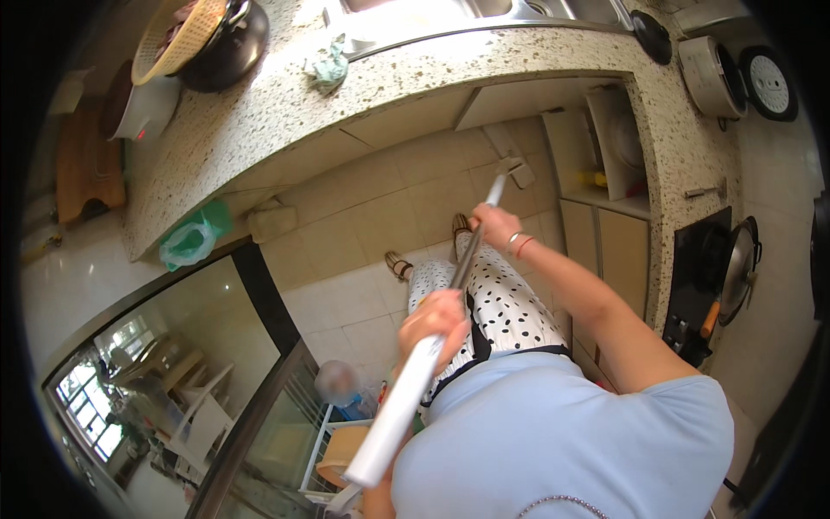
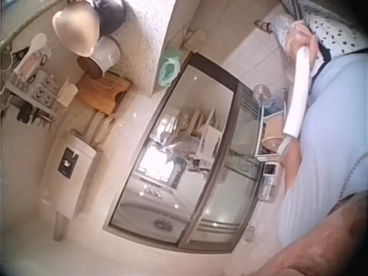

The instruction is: The person mops the tiled floor in a kitchen and dining area using a flat mop. They move the mop back and forth across the floor, navigating around furniture and appliances, and continue the task from the kitchen into the adjacent dining space.

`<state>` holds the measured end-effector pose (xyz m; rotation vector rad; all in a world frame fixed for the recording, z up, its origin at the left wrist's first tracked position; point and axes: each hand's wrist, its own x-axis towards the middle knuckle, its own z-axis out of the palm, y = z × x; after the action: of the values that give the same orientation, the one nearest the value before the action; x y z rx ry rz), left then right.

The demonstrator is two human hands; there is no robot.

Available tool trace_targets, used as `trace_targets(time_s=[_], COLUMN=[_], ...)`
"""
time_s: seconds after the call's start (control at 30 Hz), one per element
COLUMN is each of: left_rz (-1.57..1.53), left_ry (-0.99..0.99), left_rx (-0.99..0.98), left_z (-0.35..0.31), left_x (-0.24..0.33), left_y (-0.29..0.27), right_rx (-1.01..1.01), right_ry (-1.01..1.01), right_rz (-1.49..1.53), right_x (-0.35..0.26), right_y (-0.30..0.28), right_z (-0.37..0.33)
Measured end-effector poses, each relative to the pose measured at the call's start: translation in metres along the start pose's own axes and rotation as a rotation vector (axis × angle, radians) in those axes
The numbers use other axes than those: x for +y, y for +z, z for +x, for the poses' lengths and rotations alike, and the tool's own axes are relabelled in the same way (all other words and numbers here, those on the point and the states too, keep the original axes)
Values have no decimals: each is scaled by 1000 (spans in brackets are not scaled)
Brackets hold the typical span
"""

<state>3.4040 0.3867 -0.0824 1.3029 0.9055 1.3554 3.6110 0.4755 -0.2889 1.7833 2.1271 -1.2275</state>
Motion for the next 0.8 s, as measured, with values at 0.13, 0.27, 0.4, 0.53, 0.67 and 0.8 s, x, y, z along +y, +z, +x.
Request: trace_targets(time_s=[0.13, 0.27, 0.4, 0.53, 0.67, 0.8], left_rz=[27, 106, 381, 491, 399, 176], left_ry=[-101, -211, -271, -205, -65, 54], left_rx=[46, 268, 498, 469, 344, 319], left_z=[-5, -65, -115, -125, -117, -87], left_x=[-4, 49, 125, 144, 125, 71], left_y=[-12, -47, -56, -55, -66, -49], right_rx=[12, -65, -189, -257, -289, -214], right_ry=[-31, -225, -448, -557, -541, -286], right_rz=[-23, -105, -61, 34, -62, -102], right_x=[6, -57, -155, -201, -187, -117], right_y=[7, 70, 121, 124, 96, 66], right_z=[13, 9, -12, -25, -25, -19])
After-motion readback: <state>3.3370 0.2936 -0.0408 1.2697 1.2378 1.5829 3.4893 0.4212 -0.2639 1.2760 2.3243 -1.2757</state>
